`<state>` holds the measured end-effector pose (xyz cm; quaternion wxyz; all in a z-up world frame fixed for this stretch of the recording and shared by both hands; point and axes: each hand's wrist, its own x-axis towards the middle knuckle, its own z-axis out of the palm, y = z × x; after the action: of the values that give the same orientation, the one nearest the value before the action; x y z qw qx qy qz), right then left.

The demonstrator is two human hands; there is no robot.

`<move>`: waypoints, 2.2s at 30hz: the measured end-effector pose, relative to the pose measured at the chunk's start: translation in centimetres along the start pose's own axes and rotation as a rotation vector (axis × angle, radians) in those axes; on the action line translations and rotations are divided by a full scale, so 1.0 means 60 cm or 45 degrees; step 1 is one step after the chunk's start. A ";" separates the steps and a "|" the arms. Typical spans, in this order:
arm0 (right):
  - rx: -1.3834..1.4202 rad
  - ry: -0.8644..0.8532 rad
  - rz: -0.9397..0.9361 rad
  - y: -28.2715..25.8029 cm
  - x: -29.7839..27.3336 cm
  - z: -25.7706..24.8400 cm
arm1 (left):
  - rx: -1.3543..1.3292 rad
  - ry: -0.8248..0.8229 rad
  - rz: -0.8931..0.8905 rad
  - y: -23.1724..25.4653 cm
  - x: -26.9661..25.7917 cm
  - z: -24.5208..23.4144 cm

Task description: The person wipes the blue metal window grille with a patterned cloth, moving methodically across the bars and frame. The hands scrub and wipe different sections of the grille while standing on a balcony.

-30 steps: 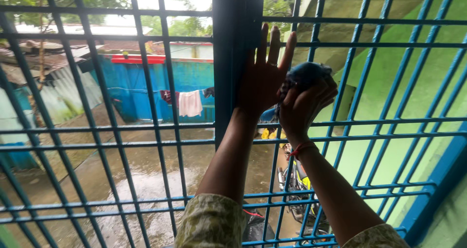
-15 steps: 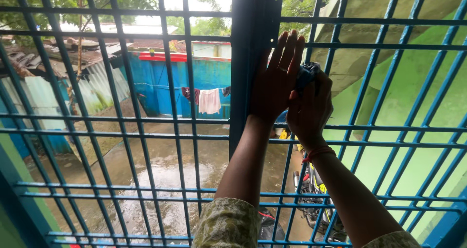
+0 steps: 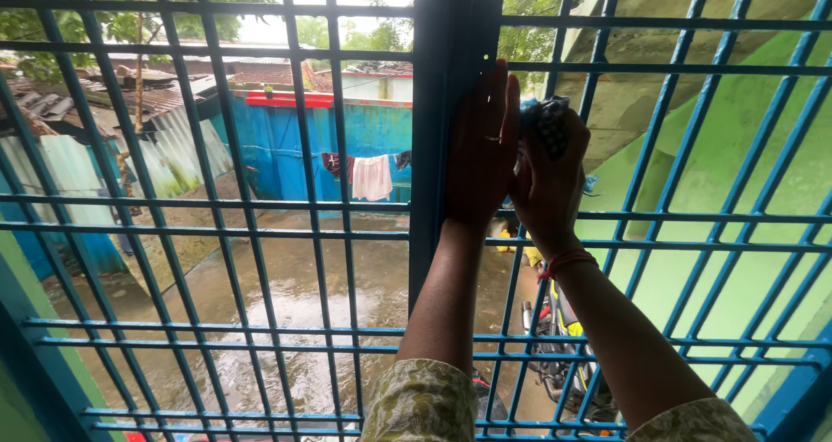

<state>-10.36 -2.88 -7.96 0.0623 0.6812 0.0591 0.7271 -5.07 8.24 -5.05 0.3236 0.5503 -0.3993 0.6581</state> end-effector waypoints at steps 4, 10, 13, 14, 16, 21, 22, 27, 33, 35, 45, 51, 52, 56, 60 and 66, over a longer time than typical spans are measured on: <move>-0.005 0.001 -0.016 0.001 0.001 0.002 | 0.038 -0.032 0.018 -0.003 0.004 -0.003; 0.015 0.007 0.000 -0.001 0.006 0.005 | 0.062 0.005 0.008 -0.003 0.002 0.003; 0.047 -0.012 0.028 -0.002 0.005 0.004 | -0.005 0.013 -0.006 -0.006 -0.002 0.009; 0.029 -0.002 0.018 -0.003 0.004 0.003 | 0.021 -0.008 0.009 -0.007 -0.004 0.010; -0.004 0.020 -0.014 -0.002 0.004 0.006 | 0.048 -0.027 0.025 -0.007 -0.006 0.012; -0.018 -0.016 -0.010 0.007 0.012 0.019 | 0.155 -0.060 0.039 -0.008 -0.006 0.012; -0.010 -0.040 0.015 0.009 0.018 0.021 | 0.137 -0.063 0.027 -0.008 -0.005 0.013; -0.044 -0.063 -0.155 0.016 0.051 -0.007 | 0.100 -0.073 0.044 -0.010 -0.006 0.022; 0.024 0.046 -0.077 0.007 0.087 0.001 | 0.042 -0.116 0.009 -0.006 -0.010 0.015; 0.012 0.067 -0.097 0.005 0.083 0.002 | -0.011 -0.070 -0.004 -0.004 -0.006 0.018; 0.092 -0.094 0.055 -0.004 0.017 -0.001 | 0.019 -0.213 0.094 -0.002 -0.006 -0.004; 0.129 -0.296 0.106 -0.016 0.000 -0.030 | 0.098 -0.169 0.168 -0.007 -0.014 0.001; 0.163 -0.354 0.156 -0.018 0.000 -0.034 | 0.109 -0.195 0.155 -0.009 -0.015 0.001; 0.140 -0.387 -0.033 -0.019 -0.015 -0.072 | 0.137 -0.188 0.179 -0.008 -0.013 0.005; 0.080 -0.321 -0.102 -0.026 -0.014 -0.069 | 0.136 -0.325 0.168 -0.005 -0.010 -0.002; -0.156 -0.177 -0.020 -0.037 -0.020 -0.041 | 0.203 -0.261 0.104 -0.008 -0.013 0.013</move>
<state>-12.74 -0.87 -9.67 0.1135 0.7243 0.0153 0.6799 -4.15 7.77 -5.71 0.2093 0.6217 -0.3989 0.6407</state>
